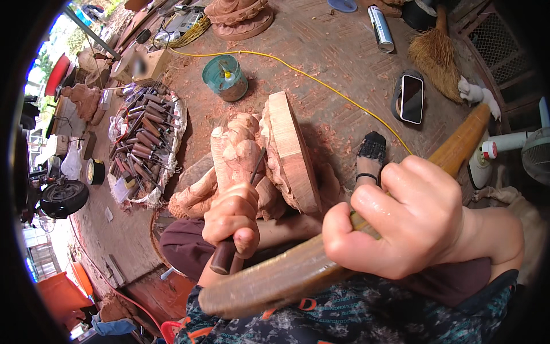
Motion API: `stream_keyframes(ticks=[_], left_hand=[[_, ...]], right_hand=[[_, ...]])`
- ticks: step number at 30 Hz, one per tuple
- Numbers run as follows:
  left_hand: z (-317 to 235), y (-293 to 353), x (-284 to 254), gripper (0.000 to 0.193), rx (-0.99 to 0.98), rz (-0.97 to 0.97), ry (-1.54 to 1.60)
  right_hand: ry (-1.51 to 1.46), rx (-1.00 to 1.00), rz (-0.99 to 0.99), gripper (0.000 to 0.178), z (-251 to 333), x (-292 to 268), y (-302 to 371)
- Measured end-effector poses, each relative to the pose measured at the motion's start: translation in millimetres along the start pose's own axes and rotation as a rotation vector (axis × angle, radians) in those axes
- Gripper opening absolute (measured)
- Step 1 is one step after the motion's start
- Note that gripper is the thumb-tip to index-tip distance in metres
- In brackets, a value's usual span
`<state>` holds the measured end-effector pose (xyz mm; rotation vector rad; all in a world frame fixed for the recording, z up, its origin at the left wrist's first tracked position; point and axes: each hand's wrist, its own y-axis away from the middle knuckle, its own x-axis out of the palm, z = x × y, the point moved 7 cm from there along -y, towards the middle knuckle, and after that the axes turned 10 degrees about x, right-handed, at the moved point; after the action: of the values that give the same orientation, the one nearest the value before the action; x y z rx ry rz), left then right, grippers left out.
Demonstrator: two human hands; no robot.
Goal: The person carves a wooden sculpture of a reclining figure using a chisel and mallet. They refine the details of the figure's body and base, occasionally pausing to inspect the work and wipe away wood shavings.
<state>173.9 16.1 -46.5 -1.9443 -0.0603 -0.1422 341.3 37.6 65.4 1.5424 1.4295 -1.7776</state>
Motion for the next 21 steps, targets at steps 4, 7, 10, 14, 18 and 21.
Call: stream_keyframes(ticks=[4,7,10,14,18,21], left_hand=[[5,-11,-18,0.035,-0.001,-0.206,-0.078],[-16,-37,-26,0.038,0.164,-0.233,-0.263],[-10,-30,-25,0.04,-0.044,-0.158,-0.129],[3,-7,-22,0.041,-0.329,-0.211,-0.061],[-4,-27,-35,0.039,-0.446,-0.367,-0.012],[0,-30,-44,0.051,-0.388,-0.416,0.064]], right_hand=[[-0.037,0.049,0.058,0.018,-5,6,5],[-0.121,0.067,0.129,0.016,-11,20,14],[-0.285,0.062,0.205,0.019,-9,26,20],[-0.482,0.075,0.431,0.034,-12,40,20],[-0.636,0.197,0.506,0.041,-22,55,32],[-0.762,0.281,0.511,0.037,-28,61,38]])
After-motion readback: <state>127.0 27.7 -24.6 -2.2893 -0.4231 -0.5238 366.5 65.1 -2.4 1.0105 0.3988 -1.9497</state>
